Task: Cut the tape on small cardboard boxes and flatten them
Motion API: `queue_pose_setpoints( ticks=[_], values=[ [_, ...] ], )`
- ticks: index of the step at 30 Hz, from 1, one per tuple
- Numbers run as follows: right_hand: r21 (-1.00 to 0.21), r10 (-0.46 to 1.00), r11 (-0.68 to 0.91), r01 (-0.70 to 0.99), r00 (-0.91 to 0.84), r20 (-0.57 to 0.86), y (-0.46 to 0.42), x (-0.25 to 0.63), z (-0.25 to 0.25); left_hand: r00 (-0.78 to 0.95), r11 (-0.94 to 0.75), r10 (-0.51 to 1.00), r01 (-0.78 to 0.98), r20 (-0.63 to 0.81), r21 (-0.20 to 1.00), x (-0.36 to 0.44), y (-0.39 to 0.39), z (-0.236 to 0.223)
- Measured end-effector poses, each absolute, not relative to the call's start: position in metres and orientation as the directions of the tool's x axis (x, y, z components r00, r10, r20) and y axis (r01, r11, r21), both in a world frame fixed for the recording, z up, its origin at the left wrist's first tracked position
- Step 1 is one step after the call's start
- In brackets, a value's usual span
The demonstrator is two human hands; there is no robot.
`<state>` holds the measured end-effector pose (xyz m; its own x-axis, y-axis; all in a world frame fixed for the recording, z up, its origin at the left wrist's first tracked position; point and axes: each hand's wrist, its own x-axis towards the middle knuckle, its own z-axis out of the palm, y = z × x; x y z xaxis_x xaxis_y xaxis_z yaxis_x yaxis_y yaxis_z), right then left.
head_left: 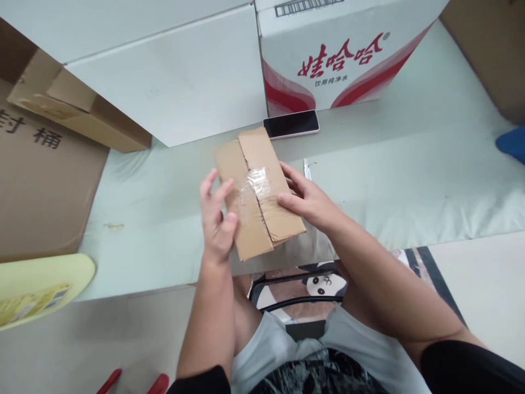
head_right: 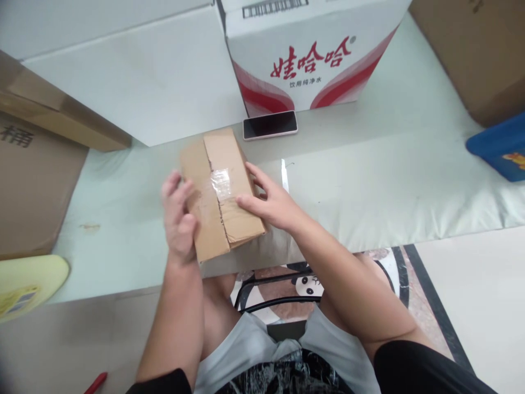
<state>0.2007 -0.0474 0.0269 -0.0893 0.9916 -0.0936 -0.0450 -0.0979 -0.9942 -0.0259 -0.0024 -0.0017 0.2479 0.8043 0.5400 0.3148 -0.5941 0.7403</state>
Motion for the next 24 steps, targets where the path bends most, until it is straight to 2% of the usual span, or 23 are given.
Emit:
queue_pose_setpoints(
  ticks=[2, 4, 6, 7, 9, 11, 13, 16, 21, 24],
  values=[
    [-0.991, 0.996, -0.085, 0.104, -0.03, -0.088, -0.047, 0.204, 0.029, 0.336, -0.635, 0.767, 0.278, 0.547, 0.721, -0.022, -0.006, 0.0],
    [-0.904, 0.981, -0.181, 0.388, 0.135, -0.138, -0.047, 0.211, 0.031, 0.334, -0.641, 0.762, 0.259, 0.555, 0.723, -0.019, -0.008, 0.001],
    [-0.683, 0.928, -0.355, 0.638, 0.326, -0.178, -0.047, 0.223, 0.033, 0.316, -0.634, 0.768, 0.252, 0.557, 0.731, -0.017, -0.008, 0.002],
    [-0.563, 0.903, -0.422, 0.71, 0.386, -0.19, -0.047, 0.229, 0.034, 0.308, -0.63, 0.771, 0.243, 0.557, 0.738, -0.017, -0.008, 0.002],
    [-0.393, 0.882, -0.47, 0.791, 0.407, -0.236, -0.048, 0.24, 0.035, 0.293, -0.622, 0.777, 0.225, 0.557, 0.75, -0.016, -0.008, 0.002],
    [-0.315, 0.886, -0.437, 0.842, 0.344, -0.311, -0.048, 0.246, 0.034, 0.284, -0.619, 0.78, 0.215, 0.558, 0.756, -0.015, -0.007, 0.001],
    [-0.286, 0.894, -0.383, 0.878, 0.274, -0.356, -0.049, 0.247, 0.031, 0.278, -0.619, 0.78, 0.208, 0.561, 0.757, -0.014, -0.007, 0.0],
    [-0.284, 0.911, -0.328, 0.901, 0.221, -0.349, -0.047, 0.245, 0.025, 0.266, -0.616, 0.783, 0.207, 0.562, 0.76, -0.013, -0.008, 0.0],
    [-0.368, 0.95, -0.247, 0.896, 0.149, -0.275, -0.044, 0.245, 0.016, 0.258, -0.628, 0.776, 0.22, 0.576, 0.747, -0.011, -0.009, 0.0],
    [-0.4, 0.95, -0.221, 0.889, 0.104, -0.293, -0.043, 0.24, 0.016, 0.25, -0.625, 0.778, 0.223, 0.576, 0.748, -0.01, -0.009, 0.001]
  ],
)
